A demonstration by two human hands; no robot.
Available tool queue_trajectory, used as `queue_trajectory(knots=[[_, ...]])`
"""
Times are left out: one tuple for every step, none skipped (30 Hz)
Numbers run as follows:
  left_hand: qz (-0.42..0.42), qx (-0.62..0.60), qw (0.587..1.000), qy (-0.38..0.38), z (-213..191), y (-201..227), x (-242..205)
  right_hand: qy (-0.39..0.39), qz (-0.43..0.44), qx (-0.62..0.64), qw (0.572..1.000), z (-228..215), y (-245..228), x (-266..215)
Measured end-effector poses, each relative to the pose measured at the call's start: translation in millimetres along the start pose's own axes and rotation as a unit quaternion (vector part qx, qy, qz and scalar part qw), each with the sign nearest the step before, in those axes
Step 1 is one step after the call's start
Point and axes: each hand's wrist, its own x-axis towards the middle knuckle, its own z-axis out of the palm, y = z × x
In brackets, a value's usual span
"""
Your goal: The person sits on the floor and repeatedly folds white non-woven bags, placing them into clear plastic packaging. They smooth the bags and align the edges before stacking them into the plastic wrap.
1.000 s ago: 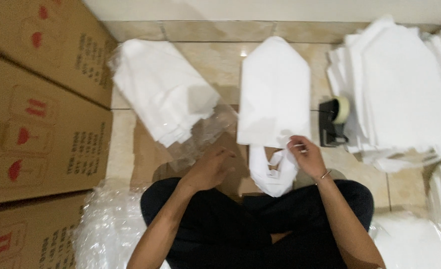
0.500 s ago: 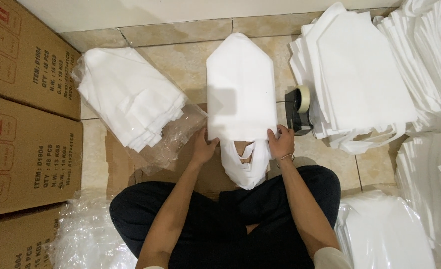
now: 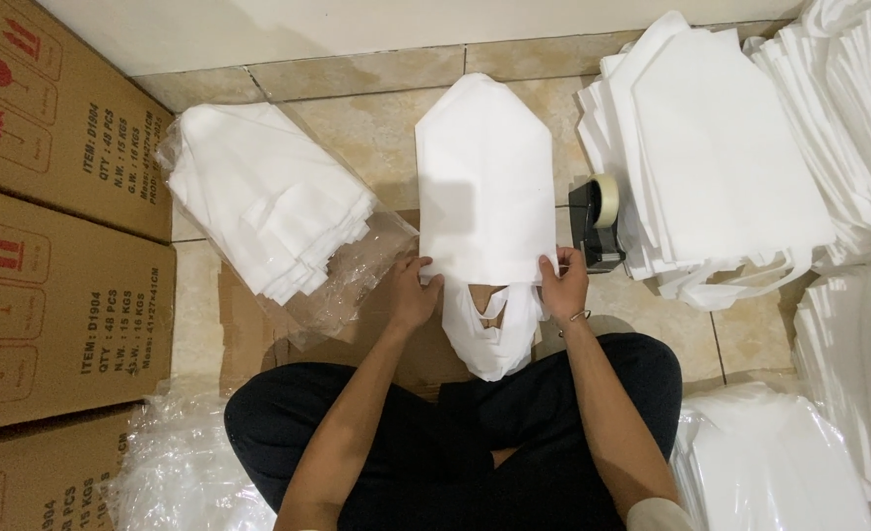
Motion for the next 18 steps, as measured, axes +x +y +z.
queue_trajectory(knots=[[0.0,0.0,1.0,0.0,3,-8,4,0.0,0.0,0.0,1.0,-1,-2,-1],[0.006,-0.058,0.998,0.013,7,-16,8,-0.014,0.017,-0.003,1.0,-3,-4,-2],[0.012,-0.115,0.993,0.026,10,-24,12,-0.027,0.035,-0.005,0.999,-4,-7,-3],[0.012,-0.115,0.993,0.026,11,-27,15,-0.027,0.035,-0.005,0.999,-3,-5,-3],[0.011,-0.159,0.987,0.006,12,-31,17,-0.024,0.025,-0.002,0.999,-3,-3,-3],[0.011,-0.202,0.979,-0.015,13,-34,20,-0.02,0.015,0.002,1.0,-2,-1,-2],[0.012,-0.202,0.979,-0.014,13,-32,19,-0.02,0.014,0.002,1.0,-6,-18,-9],[0.018,-0.225,0.974,-0.012,14,-30,18,-0.008,-0.019,-0.096,0.995,-11,-35,-16],[0.025,-0.249,0.968,-0.009,15,-29,17,0.005,-0.052,-0.192,0.98,-17,-51,-23],[0.025,-0.248,0.968,-0.009,13,-19,11,0.005,-0.052,-0.192,0.98,-18,-58,-28],[0.074,-0.252,0.965,-0.022,11,-9,5,-0.036,-0.17,-0.208,0.963,-19,-65,-33],[0.125,-0.255,0.958,-0.035,8,2,1,-0.073,-0.287,-0.219,0.929,-20,-73,-37],[0.128,-0.254,0.958,-0.035,4,17,-9,-0.071,-0.289,-0.219,0.929,-17,-78,-45],[0.191,-0.23,0.953,-0.054,1,31,-19,-0.098,-0.307,-0.172,0.931,-14,-82,-53],[0.253,-0.204,0.943,-0.072,-2,45,-29,-0.124,-0.324,-0.125,0.93,-12,-87,-62],[0.253,-0.205,0.943,-0.072,0,49,-34,-0.124,-0.323,-0.126,0.93,-9,-81,-60],[0.297,-0.183,0.932,-0.1,3,53,-39,-0.099,-0.351,-0.128,0.922,-7,-74,-59],[0.341,-0.16,0.918,-0.127,4,57,-43,-0.073,-0.379,-0.129,0.914,-3,-68,-58]])
